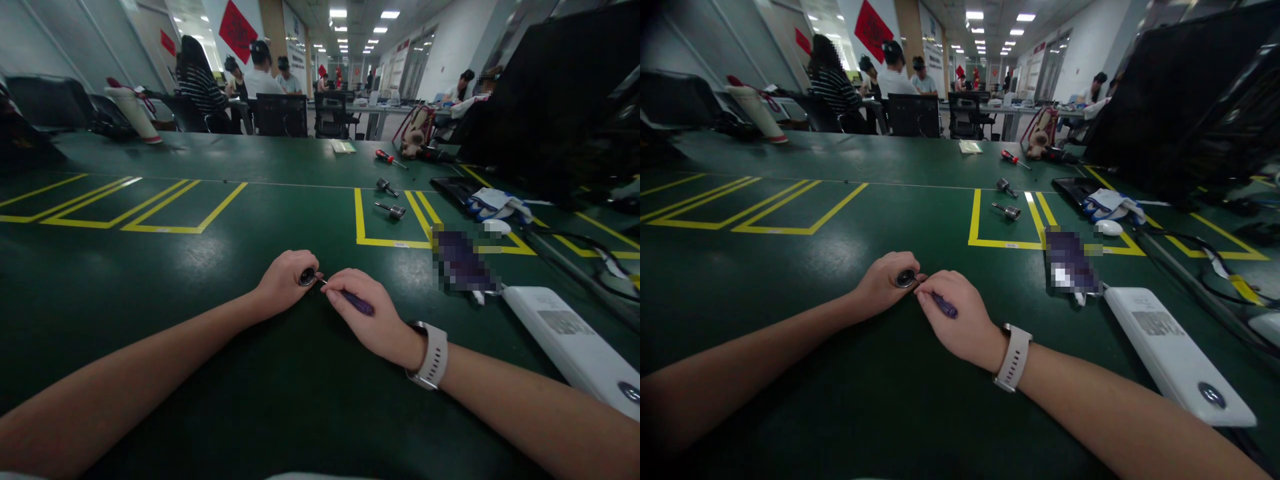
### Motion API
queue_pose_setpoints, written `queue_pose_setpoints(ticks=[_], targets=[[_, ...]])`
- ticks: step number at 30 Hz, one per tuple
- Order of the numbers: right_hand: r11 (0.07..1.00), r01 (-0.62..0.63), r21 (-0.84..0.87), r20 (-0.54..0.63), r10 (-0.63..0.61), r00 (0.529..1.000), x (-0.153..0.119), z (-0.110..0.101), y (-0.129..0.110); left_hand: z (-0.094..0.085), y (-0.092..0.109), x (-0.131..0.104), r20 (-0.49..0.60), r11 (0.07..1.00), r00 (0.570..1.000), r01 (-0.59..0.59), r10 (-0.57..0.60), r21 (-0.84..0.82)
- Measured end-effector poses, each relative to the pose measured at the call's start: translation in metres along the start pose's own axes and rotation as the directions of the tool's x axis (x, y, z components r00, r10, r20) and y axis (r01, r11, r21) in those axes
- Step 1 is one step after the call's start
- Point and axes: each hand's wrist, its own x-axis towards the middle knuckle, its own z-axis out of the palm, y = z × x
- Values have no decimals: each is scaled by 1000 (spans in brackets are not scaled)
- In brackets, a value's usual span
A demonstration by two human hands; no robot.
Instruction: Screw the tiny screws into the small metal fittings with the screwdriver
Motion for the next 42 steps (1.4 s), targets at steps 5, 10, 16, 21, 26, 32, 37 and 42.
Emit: queue_pose_setpoints(ticks=[5,10,16,21,26,32,37,42], targets=[[961,-173,216,78,160,984,4,-6,6,-2,2,-1,4,1000,1000,-1,1,10],[735,-400,548,181,362,914,9,-13,20,-3,1,0,-6,998,1000,-4,3,-67],[929,-226,293,53,220,974,4,-7,9,-1,0,1,-18,997,1000,5,-6,-71],[978,-119,171,40,114,993,3,-6,2,-2,1,0,4,999,999,-35,35,-6],[776,-358,520,136,339,931,8,-10,15,-3,1,-1,24,999,999,-48,48,-7],[731,-363,578,115,367,923,7,-10,17,-4,1,-1,29,999,999,-38,38,-29],[964,-163,209,23,162,987,3,-7,4,-2,1,0,29,999,999,-41,41,4],[925,-231,303,73,219,973,5,-8,7,-3,2,-1,46,997,997,-66,65,28]])
